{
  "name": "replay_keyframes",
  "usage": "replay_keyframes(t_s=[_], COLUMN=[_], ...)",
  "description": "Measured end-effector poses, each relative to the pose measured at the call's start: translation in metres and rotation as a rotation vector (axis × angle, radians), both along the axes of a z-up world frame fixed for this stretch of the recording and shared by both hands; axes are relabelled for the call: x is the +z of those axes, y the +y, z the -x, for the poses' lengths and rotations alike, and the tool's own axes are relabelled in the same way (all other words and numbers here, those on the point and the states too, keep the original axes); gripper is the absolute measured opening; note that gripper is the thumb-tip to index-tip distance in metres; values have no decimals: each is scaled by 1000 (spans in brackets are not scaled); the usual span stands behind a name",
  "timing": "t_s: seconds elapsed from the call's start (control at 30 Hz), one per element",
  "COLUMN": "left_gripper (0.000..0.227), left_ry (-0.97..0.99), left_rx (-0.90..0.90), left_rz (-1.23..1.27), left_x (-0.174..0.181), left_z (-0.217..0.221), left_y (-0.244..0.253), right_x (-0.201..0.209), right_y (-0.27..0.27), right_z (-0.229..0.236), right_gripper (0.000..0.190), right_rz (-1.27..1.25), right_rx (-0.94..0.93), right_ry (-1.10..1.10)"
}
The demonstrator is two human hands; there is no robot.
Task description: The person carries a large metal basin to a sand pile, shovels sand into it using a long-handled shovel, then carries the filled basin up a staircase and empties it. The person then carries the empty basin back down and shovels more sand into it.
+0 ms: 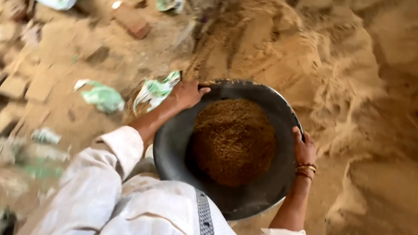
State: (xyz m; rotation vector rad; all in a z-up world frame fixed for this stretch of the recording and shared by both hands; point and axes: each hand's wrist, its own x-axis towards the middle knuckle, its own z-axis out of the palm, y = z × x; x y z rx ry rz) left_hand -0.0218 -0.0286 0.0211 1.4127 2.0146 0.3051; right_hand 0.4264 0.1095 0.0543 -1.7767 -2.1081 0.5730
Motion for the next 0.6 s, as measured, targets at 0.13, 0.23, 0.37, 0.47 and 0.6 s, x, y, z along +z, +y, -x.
replay_keyframes(t_s=[0.13,0.23,0.37,0.47,0.6], left_gripper=[75,76,73,72,75], left_ry=[-77,0,84,102,149], left_rx=[271,467,677,833,987], left_rz=[36,-58,-119,-90,-21], left_x=[-5,-24,-21,-37,-77], left_z=[29,39,69,76,92], left_y=[-52,-103,-161,-215,-289], right_x=[12,5,-26,-56,-84], right_y=[32,52,70,70,44], right_z=[74,129,228,303,416], right_gripper=[65,68,64,72,72], right_rz=[32,93,130,245,310], right_rx=[152,293,481,597,820], right_ry=[-69,-64,35,-39,-158])
